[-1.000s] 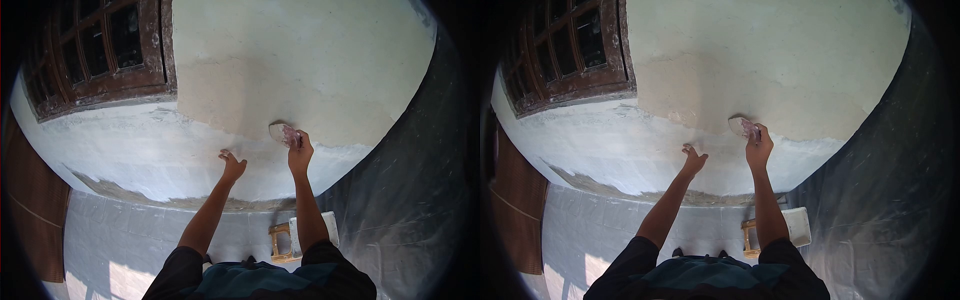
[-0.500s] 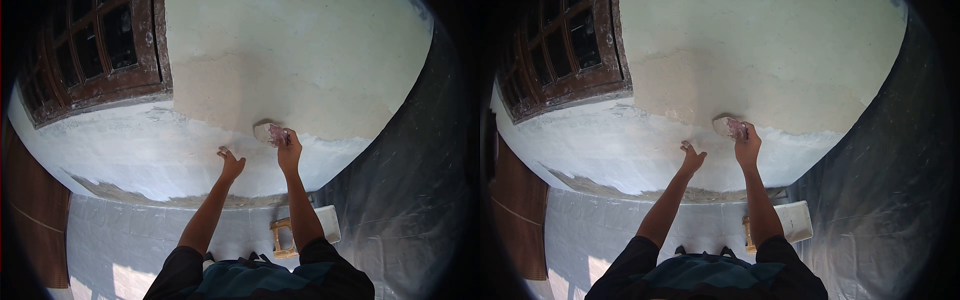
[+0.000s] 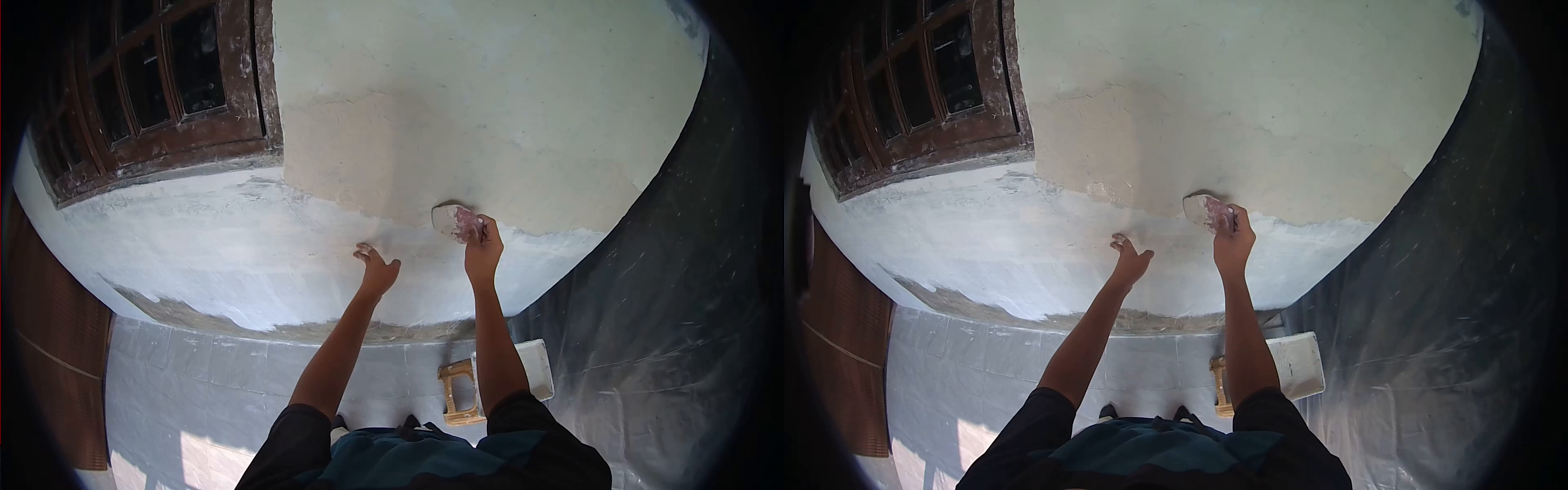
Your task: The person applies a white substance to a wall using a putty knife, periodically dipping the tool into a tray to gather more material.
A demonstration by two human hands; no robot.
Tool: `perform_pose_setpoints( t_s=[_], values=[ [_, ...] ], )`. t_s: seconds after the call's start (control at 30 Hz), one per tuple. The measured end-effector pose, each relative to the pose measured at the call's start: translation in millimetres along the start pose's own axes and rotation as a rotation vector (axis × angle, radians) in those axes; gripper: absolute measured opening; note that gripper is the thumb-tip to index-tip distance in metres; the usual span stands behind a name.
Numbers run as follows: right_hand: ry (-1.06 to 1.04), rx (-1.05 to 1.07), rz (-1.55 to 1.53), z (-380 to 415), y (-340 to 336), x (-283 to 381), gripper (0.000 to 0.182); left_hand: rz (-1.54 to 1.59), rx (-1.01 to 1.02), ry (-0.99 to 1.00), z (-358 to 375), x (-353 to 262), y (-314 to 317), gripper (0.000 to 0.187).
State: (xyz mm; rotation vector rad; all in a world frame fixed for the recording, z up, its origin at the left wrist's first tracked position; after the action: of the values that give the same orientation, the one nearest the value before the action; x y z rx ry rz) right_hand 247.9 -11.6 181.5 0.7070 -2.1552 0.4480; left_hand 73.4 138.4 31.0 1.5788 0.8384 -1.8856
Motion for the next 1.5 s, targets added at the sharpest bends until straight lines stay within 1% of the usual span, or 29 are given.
perform_pose_setpoints(
  t_s=[0.03, 0.1, 0.17, 0.23, 0.3, 0.37, 0.4, 0.43, 0.5, 0.53, 0.6, 0.67, 0.77, 0.8, 0.87, 0.9, 0.97, 1.0, 1.03, 1.1, 1.13, 1.17, 1.23, 1.27, 1.3, 1.33, 1.37, 1.47, 1.5],
  values=[
    [0.003, 0.000, 0.003, 1.8, 1.6, 1.5, 0.020, 0.011, -0.016, 0.011, 0.6, 0.1, 0.2, 0.104],
    [-0.004, 0.122, 0.172, 4.6, 18.6, 10.5, 0.020, 0.023, -0.023, 0.018, 1.7, 2.9, 4.7, 0.104],
    [-0.003, 0.102, 0.156, 0.7, 14.6, -4.2, 0.020, 0.012, -0.032, 0.036, 0.0, 1.6, 2.2, 0.104],
    [0.074, -0.004, -0.087, -1.9, -2.5, -19.0, 0.020, -0.021, -0.022, 0.022, 1.2, 2.8, 1.0, 0.104],
    [0.046, 0.011, -0.161, -1.6, -0.6, -15.3, 0.020, -0.050, -0.006, 0.007, -0.1, 2.1, 1.5, 0.104],
    [0.001, 0.157, 0.068, 1.3, 20.2, -1.4, 0.019, -0.016, -0.045, 0.024, 2.5, 1.4, 1.8, 0.103],
    [0.029, 0.169, 0.084, 0.0, 27.2, -1.2, 0.019, -0.019, -0.035, 0.021, 4.8, 0.1, 3.7, 0.103],
    [0.031, 0.160, 0.088, -1.4, 23.3, -3.0, 0.019, -0.005, -0.045, 0.023, 7.2, -2.7, 2.1, 0.103],
    [0.099, 0.040, -0.103, 0.2, 3.2, -18.6, 0.017, 0.002, -0.043, 0.023, 8.7, -1.2, 1.2, 0.102],
    [0.132, 0.020, -0.266, 5.8, -5.3, -26.1, 0.018, -0.047, -0.070, 0.047, 10.1, -0.1, -1.4, 0.101],
    [0.192, -0.015, -0.262, 26.9, -24.5, -30.3, 0.019, -0.097, -0.080, 0.069, 14.7, 0.2, 0.8, 0.099],
    [0.300, -0.029, -0.254, 55.2, -37.3, -49.2, 0.022, -0.081, -0.057, 0.006, 24.5, 7.6, 10.4, 0.096],
    [0.374, -0.059, -0.106, 99.3, -50.2, -76.5, 0.022, -0.173, 0.040, -0.025, 30.2, 27.5, 44.0, 0.093],
    [0.431, -0.091, -0.143, 114.0, -56.8, -86.4, 0.023, -0.182, 0.080, -0.037, 31.7, 36.3, 57.2, 0.093],
    [0.468, -0.179, -0.152, 141.2, -78.9, -91.8, 0.022, -0.250, 0.186, 0.006, 37.0, 49.5, 91.3, 0.090],
    [0.480, -0.231, -0.180, 154.1, -92.9, -94.2, 0.022, -0.260, 0.227, -0.014, 41.1, 60.0, 107.2, 0.090],
    [0.515, -0.314, -0.183, 177.0, -125.1, -104.6, 0.022, -0.259, 0.312, -0.008, 47.8, 73.1, 140.3, 0.088],
    [0.534, -0.341, -0.209, 185.1, -140.3, -109.9, 0.023, -0.301, 0.303, -0.007, 52.8, 74.0, 153.6, 0.084],
    [0.549, -0.368, -0.236, 191.2, -156.3, -115.5, 0.024, -0.313, 0.331, -0.011, 56.3, 68.4, 167.7, 0.084],
    [0.580, -0.422, -0.220, 209.0, -192.5, -125.2, 0.024, -0.346, 0.489, -0.133, 67.9, 77.0, 206.0, 0.077],
    [0.599, -0.440, -0.209, 217.6, -212.1, -129.8, 0.024, -0.380, 0.491, -0.133, 67.9, 89.1, 223.6, 0.067],
    [0.619, -0.462, -0.199, 228.4, -233.0, -135.0, 0.025, -0.393, 0.527, -0.149, 68.6, 104.0, 243.5, 0.067],
    [0.684, -0.524, -0.179, 255.4, -278.0, -152.3, 0.026, -0.276, 0.694, -0.226, 77.2, 127.7, 289.4, 0.059],
    [0.678, -0.532, -0.161, 266.6, -302.1, -160.4, 0.026, -0.313, 0.724, -0.201, 82.6, 132.9, 307.5, 0.053],
    [0.676, -0.534, -0.146, 278.5, -322.4, -168.5, 0.027, -0.325, 0.745, -0.225, 89.0, 138.3, 322.9, 0.053],
    [0.710, -0.606, -0.095, 290.6, -344.4, -169.0, 0.016, -0.333, 0.811, -0.262, 97.5, 145.2, 340.8, 0.053],
    [0.733, -0.619, -0.095, 302.1, -362.6, -176.8, 0.016, -0.336, 0.873, -0.296, 104.7, 150.9, 357.9, 0.053],
    [0.875, -0.642, 0.279, 342.2, -429.7, -190.2, 0.012, -0.399, 0.938, -0.365, 115.2, 173.4, 400.0, 0.053],
    [0.903, -0.652, 0.277, 355.2, -443.3, -196.1, 0.012, -0.409, 0.951, -0.390, 120.1, 188.9, 411.3, 0.053]
  ],
)
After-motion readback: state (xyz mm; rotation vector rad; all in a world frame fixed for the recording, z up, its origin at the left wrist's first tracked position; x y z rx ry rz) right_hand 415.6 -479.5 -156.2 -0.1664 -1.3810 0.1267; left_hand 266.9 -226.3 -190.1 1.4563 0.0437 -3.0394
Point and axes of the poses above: each hand's wrist, its own z-axis away from the middle knuckle, its own y-axis out of the palm, x = y × z, the point moved 10 cm from there along -z, towards the middle knuckle, and after that the axes turned 9 degrees about x, right-handed, at the moved point
